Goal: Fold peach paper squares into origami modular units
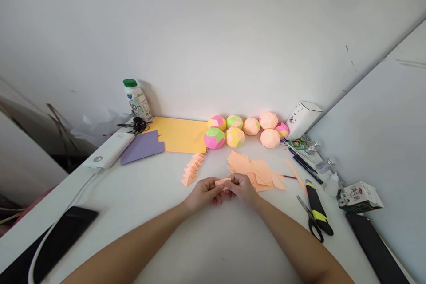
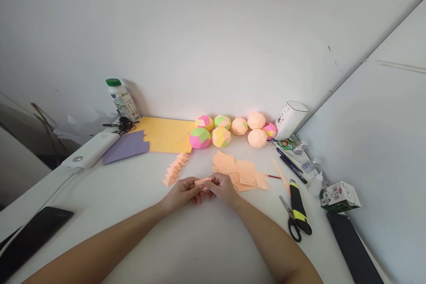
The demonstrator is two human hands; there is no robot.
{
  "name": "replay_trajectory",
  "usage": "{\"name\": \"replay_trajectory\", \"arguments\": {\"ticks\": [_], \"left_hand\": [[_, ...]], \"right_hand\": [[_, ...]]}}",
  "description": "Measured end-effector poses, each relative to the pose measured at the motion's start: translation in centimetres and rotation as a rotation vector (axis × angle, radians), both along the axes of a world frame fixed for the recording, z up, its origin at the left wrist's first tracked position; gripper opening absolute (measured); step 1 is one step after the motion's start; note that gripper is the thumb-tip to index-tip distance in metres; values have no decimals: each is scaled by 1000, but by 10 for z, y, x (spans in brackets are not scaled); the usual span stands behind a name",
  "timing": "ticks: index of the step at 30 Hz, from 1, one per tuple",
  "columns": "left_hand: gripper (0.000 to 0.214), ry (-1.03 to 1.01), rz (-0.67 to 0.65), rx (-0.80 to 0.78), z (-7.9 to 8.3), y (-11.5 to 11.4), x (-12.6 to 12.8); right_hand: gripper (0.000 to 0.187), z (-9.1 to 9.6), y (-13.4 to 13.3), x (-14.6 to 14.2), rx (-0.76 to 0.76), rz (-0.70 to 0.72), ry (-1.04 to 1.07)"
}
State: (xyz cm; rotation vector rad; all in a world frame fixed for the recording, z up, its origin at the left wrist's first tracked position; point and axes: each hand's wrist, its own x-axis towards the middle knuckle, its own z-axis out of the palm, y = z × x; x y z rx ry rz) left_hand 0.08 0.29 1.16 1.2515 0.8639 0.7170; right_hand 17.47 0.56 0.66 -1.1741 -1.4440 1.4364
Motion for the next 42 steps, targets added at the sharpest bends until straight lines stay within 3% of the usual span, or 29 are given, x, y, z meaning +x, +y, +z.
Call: {"name": "replay_trajectory", "arguments": {"ticks": [19,27,42], "left_hand": [[32,9,-4,-2,0,-1,-1],[27,19,-85,-12,4,3,-4],[31,87,-111,-49,6,7,-2]], "right_hand": [[30,-4,-1,-1,5,-18,-2],[29,-2,-1,-2,-4,-28,21],[28,-2,-1,-2,27,-42,23]]}}
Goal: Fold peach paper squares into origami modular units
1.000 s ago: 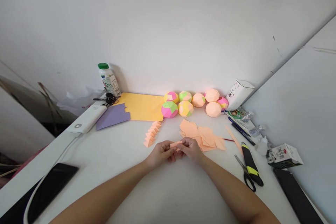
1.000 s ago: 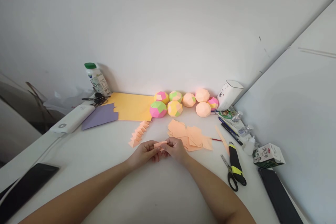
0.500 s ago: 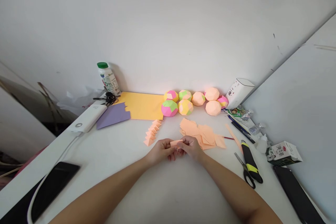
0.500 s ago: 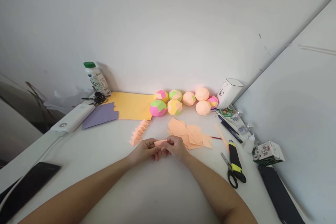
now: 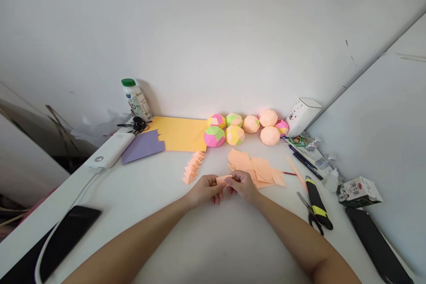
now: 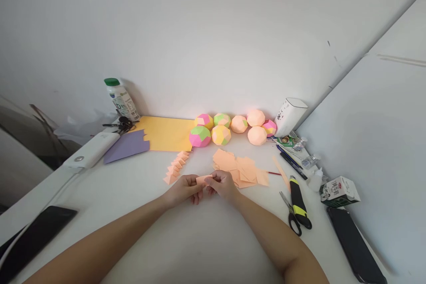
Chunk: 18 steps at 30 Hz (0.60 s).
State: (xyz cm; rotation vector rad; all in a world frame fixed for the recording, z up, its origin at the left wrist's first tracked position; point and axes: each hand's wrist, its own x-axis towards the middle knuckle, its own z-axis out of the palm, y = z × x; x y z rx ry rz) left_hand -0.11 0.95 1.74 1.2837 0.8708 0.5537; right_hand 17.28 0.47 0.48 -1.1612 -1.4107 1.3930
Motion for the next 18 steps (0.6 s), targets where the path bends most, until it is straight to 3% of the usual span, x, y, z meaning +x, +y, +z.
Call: {"name": "replay_trajectory", "arguments": {"ticks": [12,18], "left_hand": [[31,17,-2,64,-3,-2,0],[28,-25,44,89,-9,-3,0]], "right_hand": [[29,-1,-2,3,38,31,-1],[25,5,1,8,-6,182,-10]]}}
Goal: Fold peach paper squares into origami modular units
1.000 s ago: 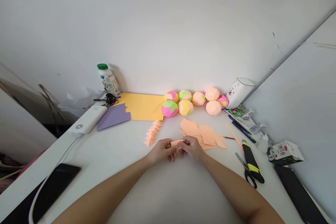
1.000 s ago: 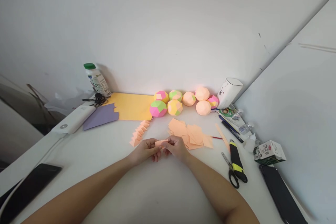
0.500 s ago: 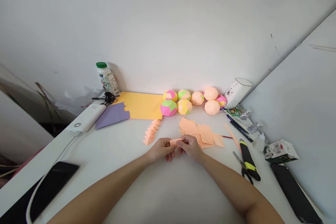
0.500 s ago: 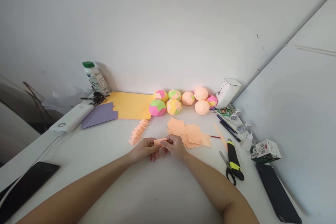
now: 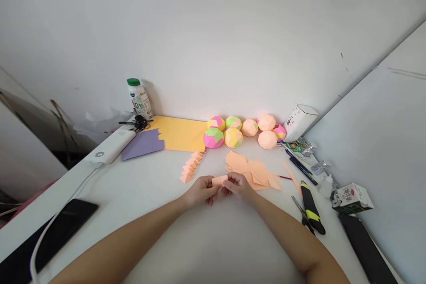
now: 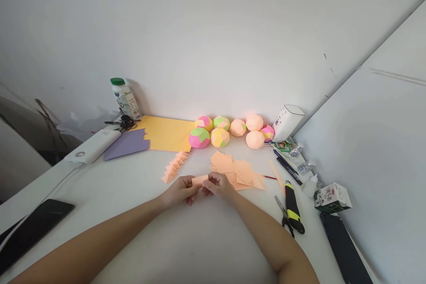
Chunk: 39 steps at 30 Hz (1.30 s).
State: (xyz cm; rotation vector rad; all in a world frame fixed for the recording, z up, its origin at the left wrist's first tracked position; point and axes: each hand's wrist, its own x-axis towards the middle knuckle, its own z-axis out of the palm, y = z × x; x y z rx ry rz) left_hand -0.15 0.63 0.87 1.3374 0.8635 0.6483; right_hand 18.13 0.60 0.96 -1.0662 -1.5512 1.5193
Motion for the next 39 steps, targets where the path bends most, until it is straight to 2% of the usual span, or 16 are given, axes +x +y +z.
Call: {"name": "replay_trajectory", "arguments": {"ticks": [10,17,21,28,33,37,39], "left_hand": [[27,30,26,8,3,-4,1],[17,10,18,3,1,-4,3],[10,29,22,3,0,-4,3],[10,27,-8,-7,2,-4,4],[17,-11,1,-14,5,-2,1],[23,-55,10,-2,5,0,-1],[22,-60,9,2,4,0,-1]], "right_hand": [[16,1,1,2,-47,70,-21],[12,1,0,2,-56,83,-45],[12,-3,0,2,-29,81,-70],[10,-9,0,4,32,71,-166],[5,-9,4,8,-34,97,-49],[5,-8,6,9,-31,71,145],[4,-7,5,8,-19,67,158]]}}
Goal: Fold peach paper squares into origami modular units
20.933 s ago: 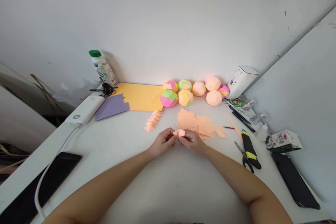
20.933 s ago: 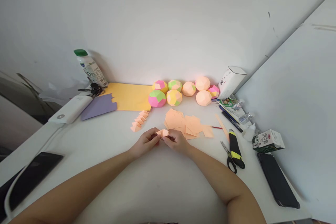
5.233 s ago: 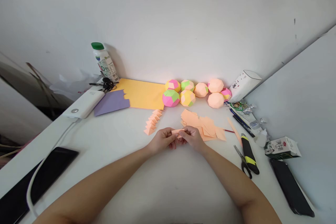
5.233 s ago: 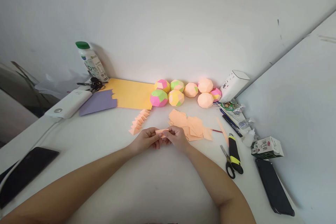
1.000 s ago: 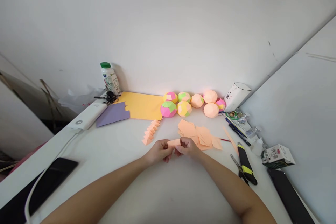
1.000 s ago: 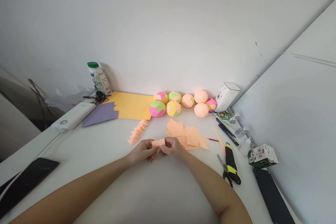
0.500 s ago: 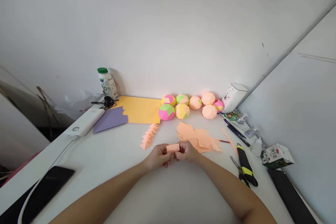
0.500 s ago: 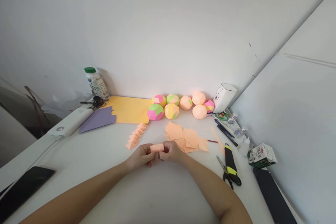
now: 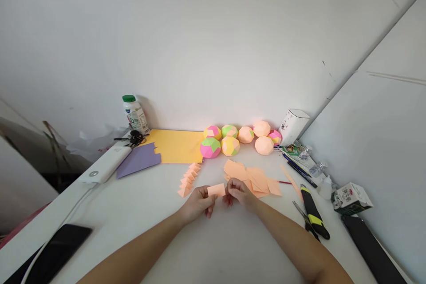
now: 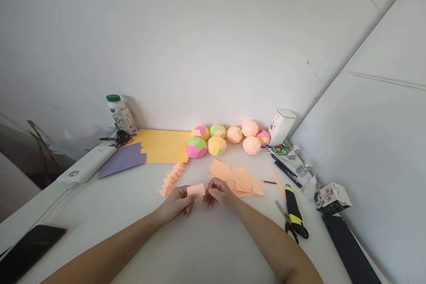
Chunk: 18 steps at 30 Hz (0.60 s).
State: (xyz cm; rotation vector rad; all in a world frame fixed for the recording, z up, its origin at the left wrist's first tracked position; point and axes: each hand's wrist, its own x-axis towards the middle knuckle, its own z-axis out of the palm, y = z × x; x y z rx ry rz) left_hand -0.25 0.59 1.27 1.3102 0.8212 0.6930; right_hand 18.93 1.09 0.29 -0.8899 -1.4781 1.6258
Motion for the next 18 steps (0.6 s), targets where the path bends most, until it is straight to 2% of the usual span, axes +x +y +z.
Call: {"name": "replay_trajectory", "arguments": {"ticks": [3,6,18], "left_hand": [[19,7,-15,-10,-2,-1,2],[18,20,-1,-17,-3,-2,4],[16,32,-9,-9,-6,-2,4]], "right_hand": [[16,4,-4,-3,69,42,-145],[17,7,-6,-5,108,83,-239],[14,9,-5,-4,16,61,-212]]}}
